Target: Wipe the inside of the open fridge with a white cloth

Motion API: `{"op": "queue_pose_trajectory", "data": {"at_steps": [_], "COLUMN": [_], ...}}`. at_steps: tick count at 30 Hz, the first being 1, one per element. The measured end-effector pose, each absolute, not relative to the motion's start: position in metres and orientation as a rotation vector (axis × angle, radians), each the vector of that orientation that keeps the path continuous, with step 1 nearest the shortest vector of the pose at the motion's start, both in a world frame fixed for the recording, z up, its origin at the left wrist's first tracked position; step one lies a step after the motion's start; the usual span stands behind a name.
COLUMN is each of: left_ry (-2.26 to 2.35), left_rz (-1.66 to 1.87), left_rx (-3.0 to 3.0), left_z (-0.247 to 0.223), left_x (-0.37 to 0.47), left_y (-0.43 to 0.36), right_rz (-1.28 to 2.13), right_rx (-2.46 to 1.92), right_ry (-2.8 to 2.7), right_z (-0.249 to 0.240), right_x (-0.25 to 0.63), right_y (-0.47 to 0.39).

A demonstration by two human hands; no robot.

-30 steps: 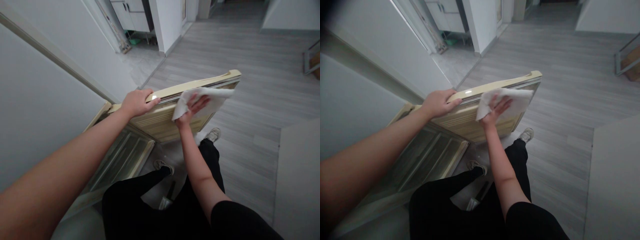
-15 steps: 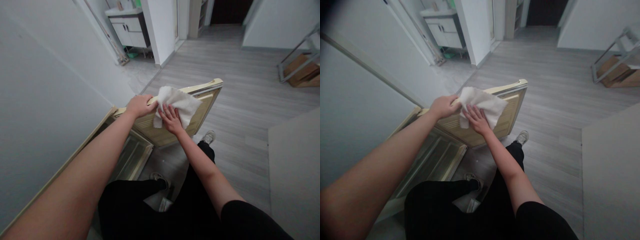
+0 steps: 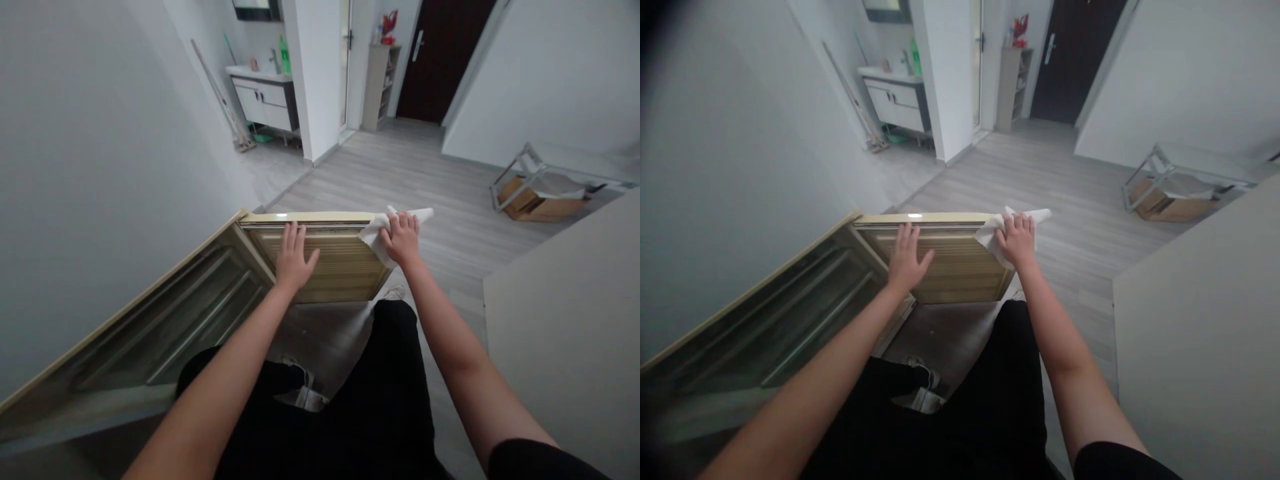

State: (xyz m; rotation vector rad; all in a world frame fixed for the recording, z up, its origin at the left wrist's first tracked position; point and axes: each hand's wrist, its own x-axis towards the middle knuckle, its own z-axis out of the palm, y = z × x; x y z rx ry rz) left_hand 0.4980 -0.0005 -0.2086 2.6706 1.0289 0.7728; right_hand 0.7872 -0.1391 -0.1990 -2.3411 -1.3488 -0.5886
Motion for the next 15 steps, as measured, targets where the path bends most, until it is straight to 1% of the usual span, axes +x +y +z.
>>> {"op": "queue_pose_trajectory", "data": {"at_steps": [1,3,5,6,8,10,15], "left_ry": [0.931,0.828,1.154,1.249,1.292,1.31,1.256], "left_rz": [0.629,0.106,-0.353,-0.481,-0.581,-0.567,-0.631], "left_rx": [2.636,2.564,2.324,2.218,2.11,2.084,2.052], "left_z": [-0.229,-0.273,-0.316,-0.333,-0.358,-0.37,-0.372], "left_x": [0.472,0.415,0.37,0.356,0.348,0.357,0.37], "left_y": [-0.026,-0.081,-0.135,-0.158,-0.194,-0.215,-0.225], "right_rz": [-0.586,-0.565,-0.516,-0.482,-0.417,-0.379,-0.375], "right_rx": [-2.351,-2.382,-2.435,-2.464,-2.508,-2.534,-2.603], "right_ry": [-1.337,-1.331,-1.33,-1.333,-1.345,-1.36,-1.395], "right_z": [-0.195,-0.186,-0.176,-0.171,-0.162,-0.155,-0.148], "right_x": [0.784,0.78,0.78,0.781,0.784,0.786,0.779], "right_y": [-0.14,-0.137,-0.131,-0.128,-0.123,-0.12,-0.124]}}
